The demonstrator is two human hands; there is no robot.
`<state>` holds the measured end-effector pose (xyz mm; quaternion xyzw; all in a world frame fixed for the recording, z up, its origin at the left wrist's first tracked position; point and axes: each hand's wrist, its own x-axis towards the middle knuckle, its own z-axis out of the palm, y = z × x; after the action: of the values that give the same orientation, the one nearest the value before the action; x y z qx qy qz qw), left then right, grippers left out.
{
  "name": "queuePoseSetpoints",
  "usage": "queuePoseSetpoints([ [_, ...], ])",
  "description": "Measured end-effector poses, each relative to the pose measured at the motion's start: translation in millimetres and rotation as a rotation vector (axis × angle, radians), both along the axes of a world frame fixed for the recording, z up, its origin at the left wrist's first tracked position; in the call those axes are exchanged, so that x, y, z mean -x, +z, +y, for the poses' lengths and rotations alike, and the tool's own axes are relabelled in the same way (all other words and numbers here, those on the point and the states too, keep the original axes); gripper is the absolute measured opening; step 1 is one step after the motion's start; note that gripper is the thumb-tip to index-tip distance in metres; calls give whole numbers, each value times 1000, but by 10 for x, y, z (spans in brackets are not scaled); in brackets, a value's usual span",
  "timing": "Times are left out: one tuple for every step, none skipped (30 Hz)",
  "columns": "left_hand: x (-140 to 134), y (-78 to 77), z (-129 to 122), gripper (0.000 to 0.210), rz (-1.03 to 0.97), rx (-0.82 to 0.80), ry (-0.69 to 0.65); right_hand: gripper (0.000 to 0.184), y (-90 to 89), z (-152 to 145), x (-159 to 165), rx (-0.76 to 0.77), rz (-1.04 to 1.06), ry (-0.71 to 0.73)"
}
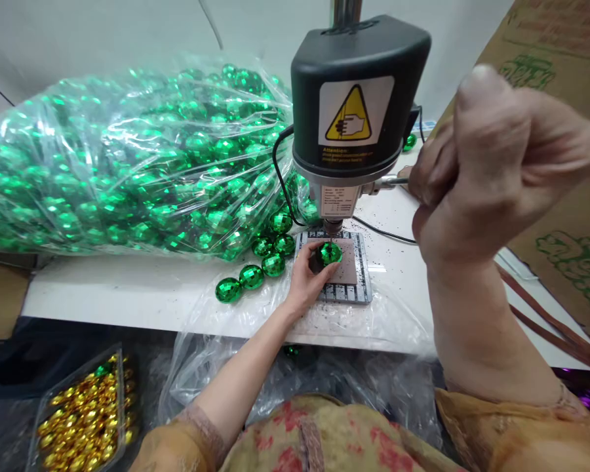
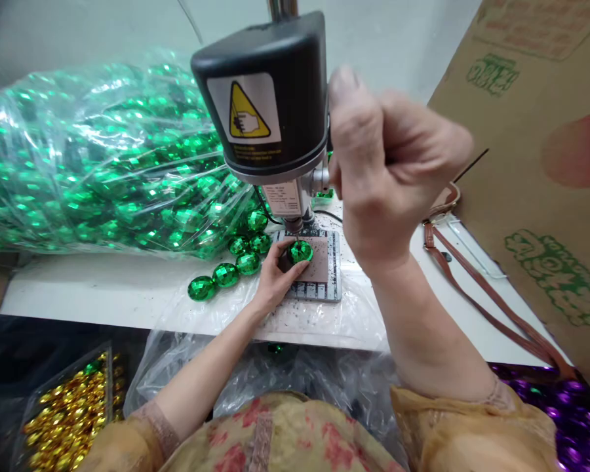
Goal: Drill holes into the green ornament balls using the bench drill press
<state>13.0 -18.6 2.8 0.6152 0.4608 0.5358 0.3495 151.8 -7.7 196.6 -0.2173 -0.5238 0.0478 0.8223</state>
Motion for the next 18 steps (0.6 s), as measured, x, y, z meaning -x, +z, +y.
queuePoseSetpoints([
  [9,28,-46,45,37,-30,40,45,45,22,2,24,-15,16],
  [25,66,-117,42,86,-69,79,46,71,39,-3,63,-26,24],
  [51,110,-213,40,141,-116,98,46,83,48,-13,96,-33,25],
  [85,157,-332,38,194,-167,86,47,84,50,-26,111,-39,20],
  [128,199,-472,38,248,-222,41,47,77,47,-38,115,-43,18],
  [179,232,-625,38,298,-270,-40,46,66,42,-47,123,-46,22],
  [236,251,-783,39,350,-313,-130,46,54,38,-51,139,-45,35],
  [299,255,-938,39,420,-352,-209,45,43,38,-50,144,-30,50],
  [366,243,-1082,38,510,-382,-265,45,34,42,-43,140,-9,67],
  [436,220,-1210,38,612,-416,-301,45,27,50,-32,135,21,82],
  [509,189,-1316,39,712,-448,-329,45,23,62,-19,132,57,91],
  [584,156,-1399,41,799,-480,-351,45,21,74,-6,137,85,92],
  [660,126,-1458,44,864,-510,-369,46,20,85,4,140,111,82],
  [738,103,-1495,46,896,-545,-379,46,20,94,10,147,128,68],
  [818,91,-1509,45,902,-583,-364,47,20,99,10,166,138,54],
  [898,89,-1503,42,892,-618,-314,48,18,101,5,175,142,49],
  [980,97,-1476,35,881,-636,-223,49,15,100,-4,179,140,74],
  [1064,113,-1431,28,876,-629,-97,49,11,98,-16,178,138,116],
])
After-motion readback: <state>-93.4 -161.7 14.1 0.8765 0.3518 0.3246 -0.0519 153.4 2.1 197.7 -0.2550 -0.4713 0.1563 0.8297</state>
